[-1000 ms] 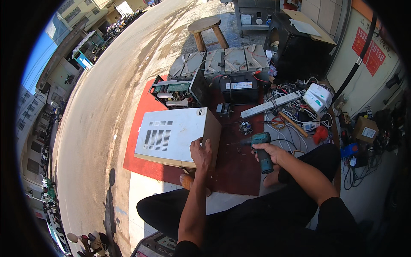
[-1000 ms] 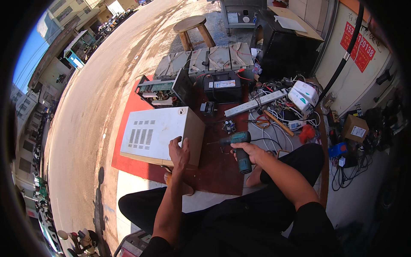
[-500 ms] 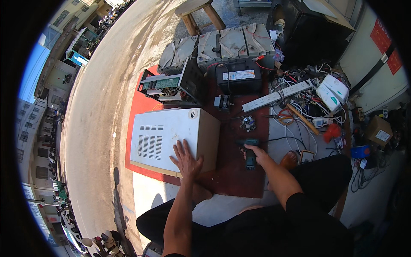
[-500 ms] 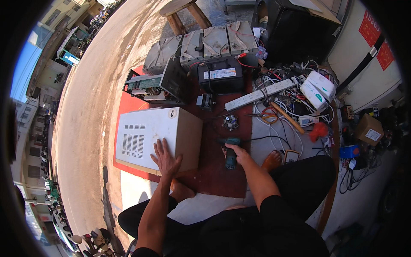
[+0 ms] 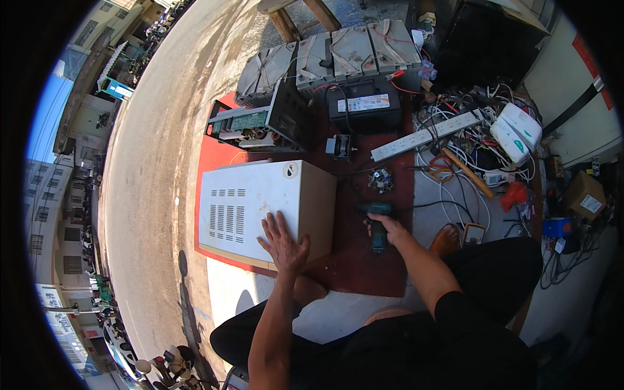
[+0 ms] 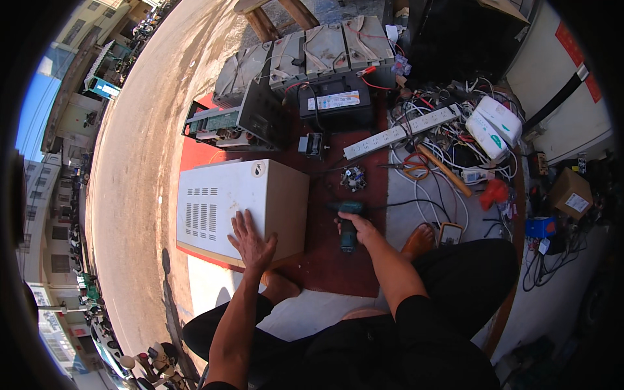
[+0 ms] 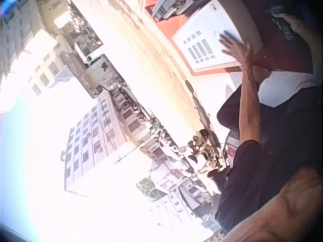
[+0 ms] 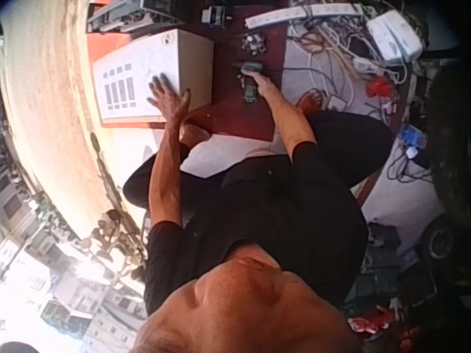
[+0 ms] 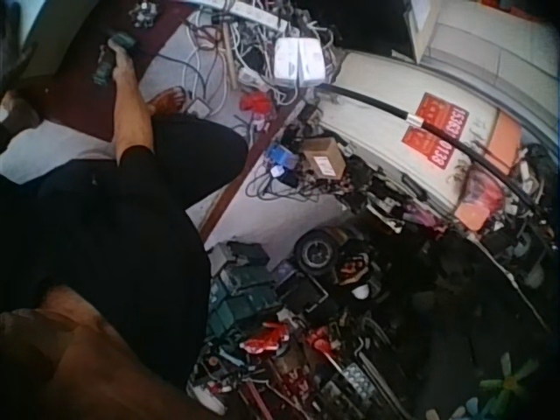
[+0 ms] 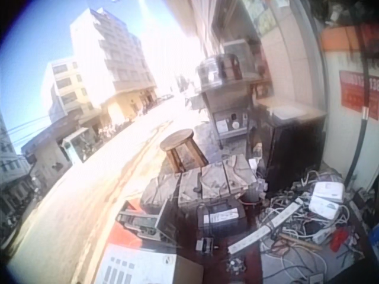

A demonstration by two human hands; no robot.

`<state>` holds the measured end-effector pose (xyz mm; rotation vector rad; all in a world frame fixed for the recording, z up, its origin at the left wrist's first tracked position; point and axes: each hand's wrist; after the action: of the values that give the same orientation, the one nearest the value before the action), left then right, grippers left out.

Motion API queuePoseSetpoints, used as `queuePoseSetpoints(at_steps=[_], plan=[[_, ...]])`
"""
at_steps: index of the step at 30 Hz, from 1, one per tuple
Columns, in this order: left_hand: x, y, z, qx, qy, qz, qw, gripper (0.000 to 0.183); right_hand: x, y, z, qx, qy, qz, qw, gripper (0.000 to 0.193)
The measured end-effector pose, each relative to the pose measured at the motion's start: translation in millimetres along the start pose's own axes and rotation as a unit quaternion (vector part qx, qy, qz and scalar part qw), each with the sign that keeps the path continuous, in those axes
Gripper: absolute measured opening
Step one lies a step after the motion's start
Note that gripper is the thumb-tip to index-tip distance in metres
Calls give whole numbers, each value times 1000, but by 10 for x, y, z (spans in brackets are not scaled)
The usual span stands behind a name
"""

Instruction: The person uses a cordless drill to remove screws from the casing of a white electronic device. They repeatedly pick up screws, position the drill, and unscrew fasteners from multiple sides of the unit.

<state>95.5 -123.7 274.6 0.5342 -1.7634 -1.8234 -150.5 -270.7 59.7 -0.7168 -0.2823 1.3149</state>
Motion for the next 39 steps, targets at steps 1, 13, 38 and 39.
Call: queuePoseSetpoints(at_steps=[1,13,38,39], plan=[[-1,-2,0,1,-2,3,1000,110,-3,-16,-5,-27,3,2,1000,34],[-39,-53,0,9,-13,1,1000,112,-84,7,-144,-22,-19,22,999,36],[-7,-14,-20,-4,3,-1,1000,109,26,-7,-158,13,-6,20,1000,30],[-9,-15,-19,-6,4,-1,1000,109,21,0,-166,29,-11,26,999,30]])
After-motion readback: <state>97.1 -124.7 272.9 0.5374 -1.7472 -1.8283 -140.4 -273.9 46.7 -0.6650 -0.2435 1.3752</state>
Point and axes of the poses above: each hand's wrist, its own z-axis away from the middle knuckle, its own y-axis out of the back of the hand, x = y × z, and after that the axes turned 3 degrees about y, right-handed
